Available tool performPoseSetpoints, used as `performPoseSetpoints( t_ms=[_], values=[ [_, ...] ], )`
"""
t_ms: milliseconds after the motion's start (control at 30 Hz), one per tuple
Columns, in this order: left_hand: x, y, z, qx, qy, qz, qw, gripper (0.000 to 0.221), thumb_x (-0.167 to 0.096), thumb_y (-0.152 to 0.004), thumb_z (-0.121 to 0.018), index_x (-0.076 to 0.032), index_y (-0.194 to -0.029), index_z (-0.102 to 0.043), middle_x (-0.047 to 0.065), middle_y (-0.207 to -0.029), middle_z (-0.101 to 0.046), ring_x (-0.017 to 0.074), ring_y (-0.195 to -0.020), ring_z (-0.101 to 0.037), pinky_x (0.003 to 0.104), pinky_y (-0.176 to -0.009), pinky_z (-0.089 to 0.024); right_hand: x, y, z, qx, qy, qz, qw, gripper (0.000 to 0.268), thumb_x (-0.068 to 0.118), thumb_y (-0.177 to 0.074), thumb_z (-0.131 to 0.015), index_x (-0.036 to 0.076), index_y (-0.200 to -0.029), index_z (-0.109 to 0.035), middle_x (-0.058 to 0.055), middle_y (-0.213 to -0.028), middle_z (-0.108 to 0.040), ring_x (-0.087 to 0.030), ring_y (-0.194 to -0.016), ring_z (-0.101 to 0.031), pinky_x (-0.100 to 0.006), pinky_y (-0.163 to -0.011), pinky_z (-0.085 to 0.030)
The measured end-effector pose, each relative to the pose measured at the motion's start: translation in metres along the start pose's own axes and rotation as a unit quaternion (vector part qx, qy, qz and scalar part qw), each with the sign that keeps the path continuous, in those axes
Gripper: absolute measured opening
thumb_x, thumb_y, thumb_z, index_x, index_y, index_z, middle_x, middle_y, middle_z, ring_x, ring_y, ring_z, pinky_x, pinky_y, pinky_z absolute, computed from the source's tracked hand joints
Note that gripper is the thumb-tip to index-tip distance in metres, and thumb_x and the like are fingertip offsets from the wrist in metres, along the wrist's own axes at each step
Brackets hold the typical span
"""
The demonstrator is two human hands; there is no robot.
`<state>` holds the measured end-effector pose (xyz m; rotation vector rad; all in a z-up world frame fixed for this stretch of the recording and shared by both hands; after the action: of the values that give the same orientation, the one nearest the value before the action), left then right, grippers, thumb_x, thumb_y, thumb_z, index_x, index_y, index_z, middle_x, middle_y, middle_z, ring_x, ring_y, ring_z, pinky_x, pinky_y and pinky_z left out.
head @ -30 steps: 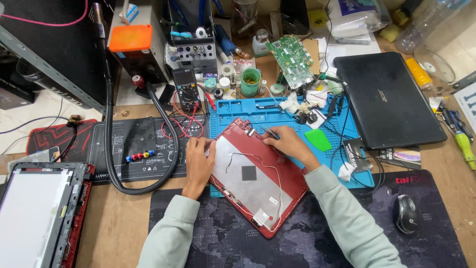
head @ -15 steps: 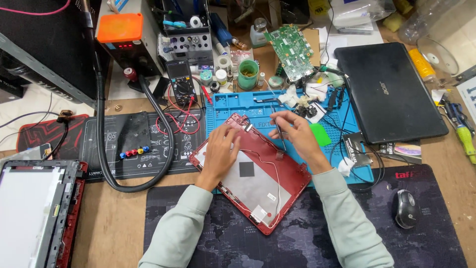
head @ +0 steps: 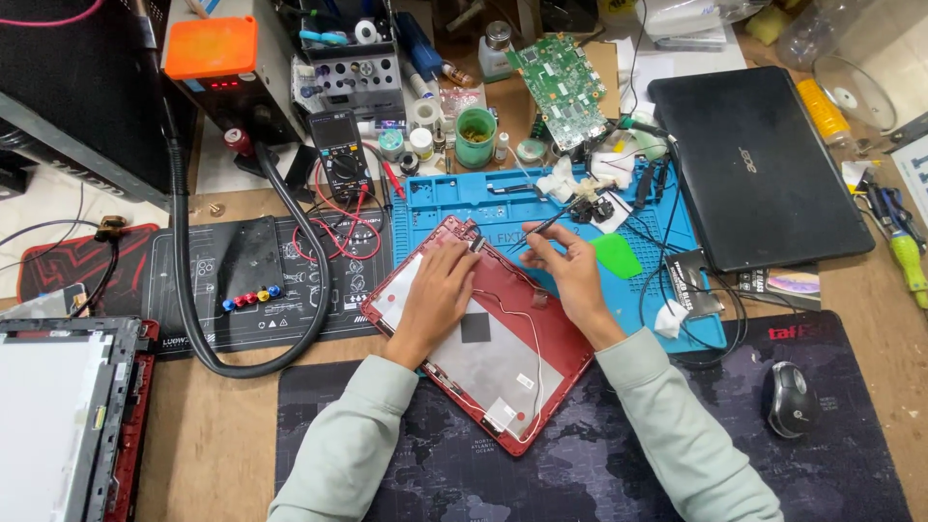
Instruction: Disassembling a laptop screen assembly and handling a motherboard on a repair bench
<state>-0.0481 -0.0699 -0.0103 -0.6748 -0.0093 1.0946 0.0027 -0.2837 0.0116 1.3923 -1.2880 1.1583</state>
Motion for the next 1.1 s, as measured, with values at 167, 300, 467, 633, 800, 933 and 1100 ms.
performPoseSetpoints(
  t_ms=[167,300,467,633,800,933,1100],
  values=[
    [0.000,0.004,-0.009,0.014,-0.052,-0.007,0.999,0.030,-0.018,-0.102,-0.055,-0.010,-0.129,-0.064,0.015,-0.132,-0.062,0.0310,-0.132,-0.056,0.046,-0.117,-0.034,-0.008,-0.002,-0.007,-0.012,0.013,0.015,1.000,0.027,0.013,-0.096,-0.073,-0.002,-0.117,-0.064,-0.014,-0.099,-0.071,-0.023,-0.077,-0.076,-0.036,-0.073,-0.067],
    [-0.002,0.005,-0.007,0.022,-0.066,-0.007,0.998,0.030,-0.017,-0.101,-0.055,-0.009,-0.130,-0.062,0.016,-0.133,-0.061,0.0316,-0.132,-0.055,0.046,-0.118,-0.033,-0.005,-0.001,-0.010,0.001,0.055,0.043,0.998,0.031,0.012,-0.099,-0.070,-0.003,-0.121,-0.054,-0.016,-0.098,-0.067,-0.022,-0.071,-0.075,-0.032,-0.065,-0.067],
    [-0.003,0.007,-0.009,0.029,-0.075,-0.001,0.997,0.029,-0.019,-0.103,-0.054,-0.011,-0.130,-0.062,0.016,-0.133,-0.061,0.0319,-0.133,-0.055,0.047,-0.119,-0.032,0.007,0.001,-0.006,0.003,0.092,0.044,0.995,0.026,0.016,-0.105,-0.061,-0.001,-0.122,-0.051,-0.017,-0.099,-0.065,-0.020,-0.068,-0.073,-0.031,-0.062,-0.065],
    [-0.003,0.006,-0.010,0.019,-0.080,-0.012,0.997,0.029,-0.022,-0.104,-0.052,-0.013,-0.130,-0.061,0.016,-0.131,-0.059,0.0333,-0.131,-0.055,0.048,-0.118,-0.034,0.016,0.005,0.004,0.014,0.129,0.036,0.991,0.024,0.018,-0.107,-0.057,0.001,-0.123,-0.052,-0.016,-0.096,-0.064,-0.019,-0.067,-0.071,-0.030,-0.057,-0.064],
    [-0.005,0.006,-0.014,0.000,-0.068,-0.046,0.997,0.033,-0.035,-0.104,-0.052,-0.022,-0.132,-0.063,0.016,-0.131,-0.057,0.0352,-0.130,-0.052,0.052,-0.115,-0.036,0.017,0.009,0.015,0.022,0.134,0.021,0.990,0.026,0.018,-0.106,-0.058,-0.001,-0.123,-0.052,-0.017,-0.092,-0.064,-0.019,-0.066,-0.070,-0.031,-0.057,-0.064],
    [-0.007,0.005,-0.009,0.027,-0.071,-0.043,0.996,0.035,-0.041,-0.105,-0.047,-0.030,-0.134,-0.063,0.017,-0.133,-0.056,0.0350,-0.132,-0.052,0.052,-0.115,-0.035,0.014,0.010,0.017,0.016,0.125,0.015,0.992,0.025,0.017,-0.105,-0.058,-0.002,-0.121,-0.053,-0.017,-0.092,-0.064,-0.019,-0.066,-0.071,-0.029,-0.058,-0.065],
    [-0.007,0.003,-0.009,0.013,-0.071,-0.064,0.995,0.038,-0.049,-0.104,-0.045,-0.037,-0.137,-0.060,0.018,-0.140,-0.049,0.0391,-0.134,-0.047,0.054,-0.114,-0.035,0.004,0.006,0.019,0.019,0.137,0.027,0.990,0.023,0.014,-0.104,-0.062,-0.003,-0.119,-0.055,-0.018,-0.090,-0.063,-0.022,-0.064,-0.072,-0.031,-0.058,-0.065]
  ],
)
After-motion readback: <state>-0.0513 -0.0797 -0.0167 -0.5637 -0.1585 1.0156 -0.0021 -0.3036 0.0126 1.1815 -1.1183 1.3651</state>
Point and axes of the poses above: each hand's wrist, its own y-axis away from the middle knuckle, its own z-axis out of the back of the hand, x = y × z, the point moved 1 cm from there along -y, towards the middle knuckle
